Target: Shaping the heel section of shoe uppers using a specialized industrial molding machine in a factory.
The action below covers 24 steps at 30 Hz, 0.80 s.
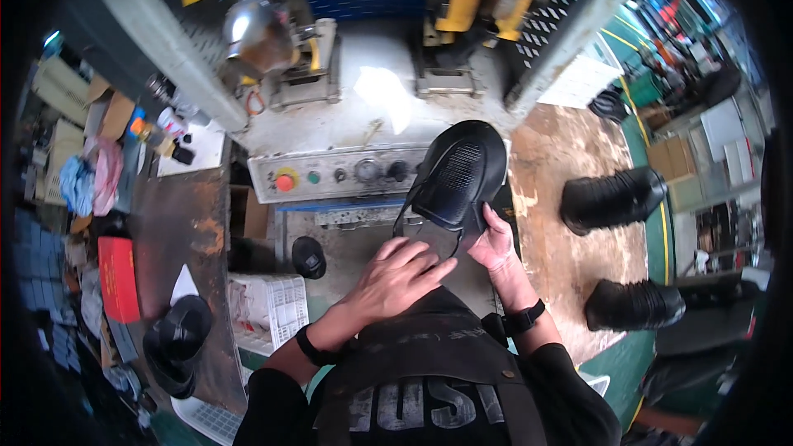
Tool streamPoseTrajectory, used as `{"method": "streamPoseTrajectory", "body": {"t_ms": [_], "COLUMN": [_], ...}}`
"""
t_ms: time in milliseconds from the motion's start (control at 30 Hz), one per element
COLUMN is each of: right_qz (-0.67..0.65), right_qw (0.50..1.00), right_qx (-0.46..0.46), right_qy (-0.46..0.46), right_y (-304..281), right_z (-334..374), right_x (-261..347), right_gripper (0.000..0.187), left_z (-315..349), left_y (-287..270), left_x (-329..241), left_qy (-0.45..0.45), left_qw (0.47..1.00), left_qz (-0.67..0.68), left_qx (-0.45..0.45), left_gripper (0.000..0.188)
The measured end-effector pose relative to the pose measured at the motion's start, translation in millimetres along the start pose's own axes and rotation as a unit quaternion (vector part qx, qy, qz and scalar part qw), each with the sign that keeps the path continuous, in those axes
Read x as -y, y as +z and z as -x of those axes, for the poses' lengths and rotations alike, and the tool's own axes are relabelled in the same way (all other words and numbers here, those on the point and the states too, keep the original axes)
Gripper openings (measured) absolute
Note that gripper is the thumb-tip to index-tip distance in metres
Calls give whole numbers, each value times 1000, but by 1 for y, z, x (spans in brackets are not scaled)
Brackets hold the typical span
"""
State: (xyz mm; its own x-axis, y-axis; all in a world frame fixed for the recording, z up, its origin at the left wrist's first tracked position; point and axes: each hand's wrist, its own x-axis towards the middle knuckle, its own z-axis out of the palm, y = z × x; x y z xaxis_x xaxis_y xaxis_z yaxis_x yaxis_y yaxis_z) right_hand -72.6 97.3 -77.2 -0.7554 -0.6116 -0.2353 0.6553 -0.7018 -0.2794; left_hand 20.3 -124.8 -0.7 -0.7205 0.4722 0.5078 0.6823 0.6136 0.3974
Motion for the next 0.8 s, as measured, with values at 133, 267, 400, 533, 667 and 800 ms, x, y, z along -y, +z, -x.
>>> {"method": "streamPoseTrajectory", "body": {"t_ms": [133,267,400,533,667,800], "right_qz": [-13,-36,-8,54,120,143], "right_qw": [994,978,940,901,794,814], "right_qx": [21,20,70,57,-185,-256], "right_qy": [-111,-202,-333,-426,-567,-502], "right_y": [-15,-30,-35,-36,-61,-103], "right_z": [49,100,160,247,288,297], "right_x": [47,98,178,272,310,290], "right_gripper": [47,43,39,41,52,52], "left_z": [-31,-87,-177,-288,-395,-451], "left_y": [31,72,117,180,263,326], "left_x": [-15,-34,-70,-123,-150,-156], "left_qy": [10,102,195,279,290,254], "left_qw": [1000,994,978,949,938,945], "left_qz": [-9,27,78,134,183,206], "left_qx": [14,-4,-22,-52,-58,-2], "left_gripper": [42,42,43,42,32,36]}}
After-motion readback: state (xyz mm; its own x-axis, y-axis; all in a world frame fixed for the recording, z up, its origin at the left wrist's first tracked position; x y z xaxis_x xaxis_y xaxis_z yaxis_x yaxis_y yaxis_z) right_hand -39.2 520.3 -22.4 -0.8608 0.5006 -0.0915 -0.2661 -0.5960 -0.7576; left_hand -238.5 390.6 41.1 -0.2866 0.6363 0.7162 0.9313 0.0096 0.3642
